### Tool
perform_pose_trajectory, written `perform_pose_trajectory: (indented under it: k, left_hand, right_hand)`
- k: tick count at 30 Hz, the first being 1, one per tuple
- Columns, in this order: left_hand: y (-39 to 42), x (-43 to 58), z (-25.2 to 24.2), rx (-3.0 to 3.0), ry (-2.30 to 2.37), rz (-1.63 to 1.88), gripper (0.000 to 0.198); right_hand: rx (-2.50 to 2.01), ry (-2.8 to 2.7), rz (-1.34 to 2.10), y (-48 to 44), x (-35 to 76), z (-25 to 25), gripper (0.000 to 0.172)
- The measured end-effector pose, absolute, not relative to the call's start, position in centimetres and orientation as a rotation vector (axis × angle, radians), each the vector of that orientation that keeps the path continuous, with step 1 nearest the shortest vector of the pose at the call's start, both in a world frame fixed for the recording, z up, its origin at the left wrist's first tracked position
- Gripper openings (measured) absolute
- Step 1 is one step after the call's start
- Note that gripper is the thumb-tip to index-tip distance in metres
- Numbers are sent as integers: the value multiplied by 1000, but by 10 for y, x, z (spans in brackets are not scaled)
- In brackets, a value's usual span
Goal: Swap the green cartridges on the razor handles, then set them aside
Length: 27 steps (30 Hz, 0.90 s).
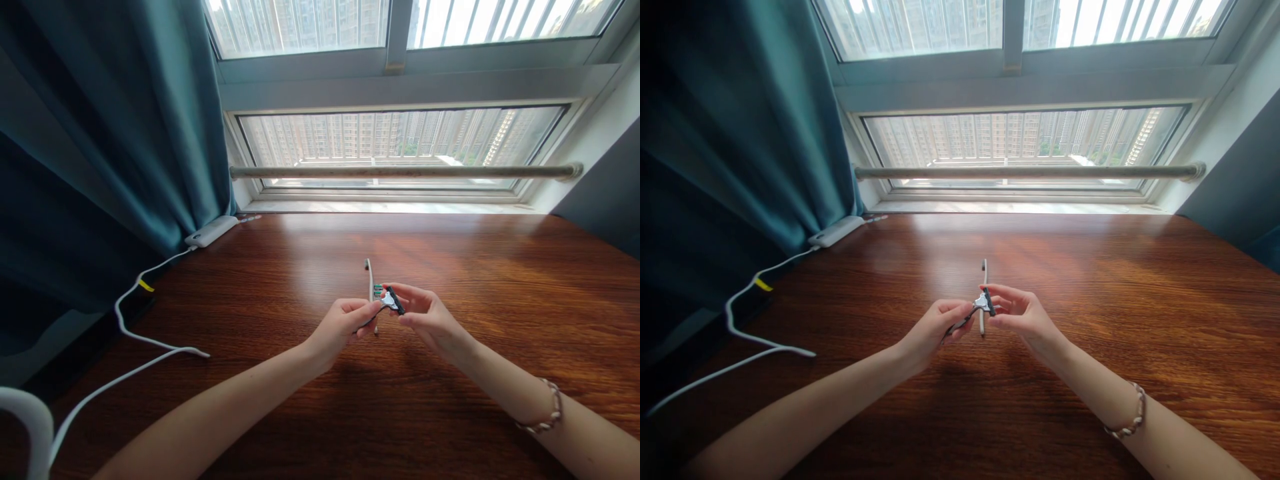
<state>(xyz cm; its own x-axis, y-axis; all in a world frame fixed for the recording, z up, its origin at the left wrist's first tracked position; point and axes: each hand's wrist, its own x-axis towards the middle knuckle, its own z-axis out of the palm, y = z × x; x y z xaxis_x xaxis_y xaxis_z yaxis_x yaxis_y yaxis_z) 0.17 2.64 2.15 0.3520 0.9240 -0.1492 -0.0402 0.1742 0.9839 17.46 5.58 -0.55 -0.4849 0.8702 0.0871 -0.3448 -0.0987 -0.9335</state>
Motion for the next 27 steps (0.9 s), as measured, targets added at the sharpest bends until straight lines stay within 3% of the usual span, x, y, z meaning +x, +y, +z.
perform_pose_trajectory:
  k: [27]
  left_hand:
    - [28, 0, 16, 1110, 915, 942, 42]
  right_hand:
    - [-553, -1020, 1823, 60, 178, 2, 40]
